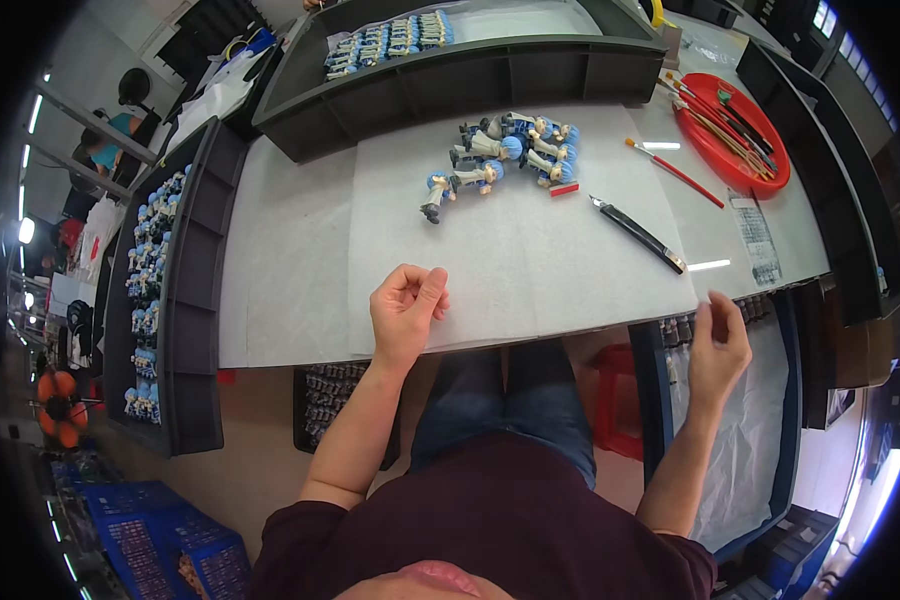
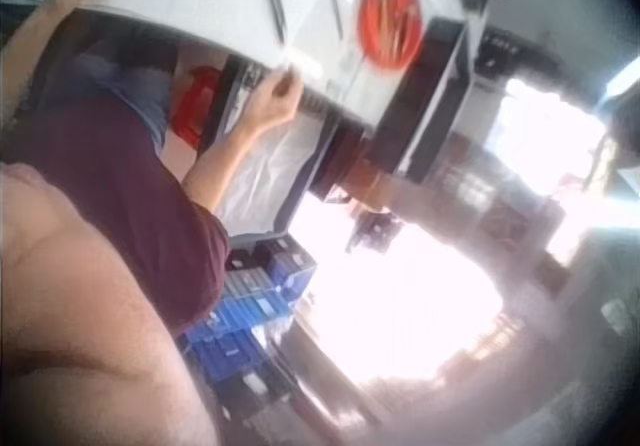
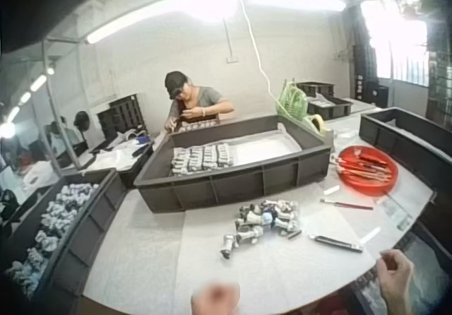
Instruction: The person assembles small blue and white figurines by hand at a workbench. They pick up individual figures, attach small cylindrical bases to their feet, and place the completed units into a tray. The process is repeated for multiple figures throughout the clip.
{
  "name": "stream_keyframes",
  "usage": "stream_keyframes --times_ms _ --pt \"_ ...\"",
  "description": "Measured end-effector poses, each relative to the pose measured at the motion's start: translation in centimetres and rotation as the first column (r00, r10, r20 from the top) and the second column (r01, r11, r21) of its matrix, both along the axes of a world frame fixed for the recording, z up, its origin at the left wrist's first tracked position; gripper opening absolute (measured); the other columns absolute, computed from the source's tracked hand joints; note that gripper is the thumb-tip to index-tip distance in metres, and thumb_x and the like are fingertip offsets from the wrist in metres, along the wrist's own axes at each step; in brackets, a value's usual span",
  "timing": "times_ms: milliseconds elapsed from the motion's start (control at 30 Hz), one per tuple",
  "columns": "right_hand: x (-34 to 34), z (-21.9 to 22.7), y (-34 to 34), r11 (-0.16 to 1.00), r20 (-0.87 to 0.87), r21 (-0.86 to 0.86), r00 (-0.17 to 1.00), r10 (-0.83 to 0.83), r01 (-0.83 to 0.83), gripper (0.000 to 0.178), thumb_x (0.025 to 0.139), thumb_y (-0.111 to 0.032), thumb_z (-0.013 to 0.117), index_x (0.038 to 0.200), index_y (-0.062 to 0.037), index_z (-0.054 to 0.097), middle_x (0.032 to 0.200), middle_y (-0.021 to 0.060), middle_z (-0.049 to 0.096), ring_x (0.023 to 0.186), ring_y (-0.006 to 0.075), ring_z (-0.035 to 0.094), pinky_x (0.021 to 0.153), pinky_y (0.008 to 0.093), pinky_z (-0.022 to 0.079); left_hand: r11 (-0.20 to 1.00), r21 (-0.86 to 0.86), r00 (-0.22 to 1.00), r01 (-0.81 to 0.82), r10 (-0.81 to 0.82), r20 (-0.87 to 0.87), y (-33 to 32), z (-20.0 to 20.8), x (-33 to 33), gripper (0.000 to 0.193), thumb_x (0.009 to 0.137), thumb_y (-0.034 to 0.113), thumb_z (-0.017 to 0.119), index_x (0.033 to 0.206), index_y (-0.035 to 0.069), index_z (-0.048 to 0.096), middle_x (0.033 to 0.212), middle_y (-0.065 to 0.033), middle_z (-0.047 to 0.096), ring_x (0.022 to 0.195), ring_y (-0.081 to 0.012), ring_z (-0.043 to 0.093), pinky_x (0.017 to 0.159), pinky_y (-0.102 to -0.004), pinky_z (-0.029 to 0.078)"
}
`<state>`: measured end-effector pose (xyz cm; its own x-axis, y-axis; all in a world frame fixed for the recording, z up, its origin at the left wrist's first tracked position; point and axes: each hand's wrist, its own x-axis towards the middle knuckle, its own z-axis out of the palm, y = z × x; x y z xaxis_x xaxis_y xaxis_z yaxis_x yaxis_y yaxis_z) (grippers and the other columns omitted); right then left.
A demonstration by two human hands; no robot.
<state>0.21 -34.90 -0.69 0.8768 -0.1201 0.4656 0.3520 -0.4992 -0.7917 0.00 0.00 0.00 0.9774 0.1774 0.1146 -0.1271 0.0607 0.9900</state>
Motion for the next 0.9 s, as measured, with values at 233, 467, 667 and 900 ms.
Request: stream_keyframes --times_ms 233,467,667,900 --pt "7.5 7.6 22.1 0.680 0.256 -0.622 0.721 0.644 -0.387 0.039 0.068 0.006 0.058 0.106 -0.0029 0.058 0.100 0.0095 0.060 0.099 0.0262 0.052 0.080 0.0335 0.045 0.982 -0.188 0.999 -0.021 0.026 0.023 0.8 0.6 0.3 0.026 0.093 0.025 0.050 0.077 0.003 0.052 0.070 -0.0052 0.057 0.058 -0.0092 0.054 0.049 -0.0208 0.045" --pt "11.6 5.7 25.0 0.631 0.180 -0.636 0.710 0.680 -0.443 0.034 0.071 0.003 0.059 0.105 -0.0020 0.060 0.093 0.0059 0.062 0.096 0.0199 0.053 0.077 0.0315 0.046 0.952 -0.297 0.992 -0.076 0.102 0.074 1.1 0.0 0.7 0.022 0.094 0.021 0.045 0.104 0.001 0.047 0.099 -0.0091 0.054 0.079 -0.0138 0.056 0.065 -0.0255 0.049" --pt "4.7 3.9 23.3 0.675 -0.161 0.623 0.780 0.605 -0.395 0.034 0.078 -0.007 0.070 0.108 0.0016 0.056 0.092 0.0051 0.060 0.083 0.0079 0.055 0.072 0.0206 0.047 0.903 -0.429 0.993 -0.021 0.070 0.098 1.3 0.2 0.6 0.034 0.094 0.016 0.045 0.126 0.002 0.044 0.112 -0.0068 0.054 0.095 -0.0133 0.054 0.081 -0.0277 0.046" --pt "2.5 2.2 22.6 0.585 -0.226 0.651 0.613 0.757 -0.483 0.036 0.082 -0.007 0.065 0.113 0.0050 0.051 0.101 0.0111 0.058 0.090 0.0139 0.058 0.081 0.0260 0.048 0.867 -0.494 0.996 -0.060 0.085 0.028 1.9 0.0 0.7 0.029 0.094 0.020 0.046 0.114 0.000 0.055 0.091 -0.0025 0.061 0.083 -0.0081 0.055 0.072 -0.0229 0.045"
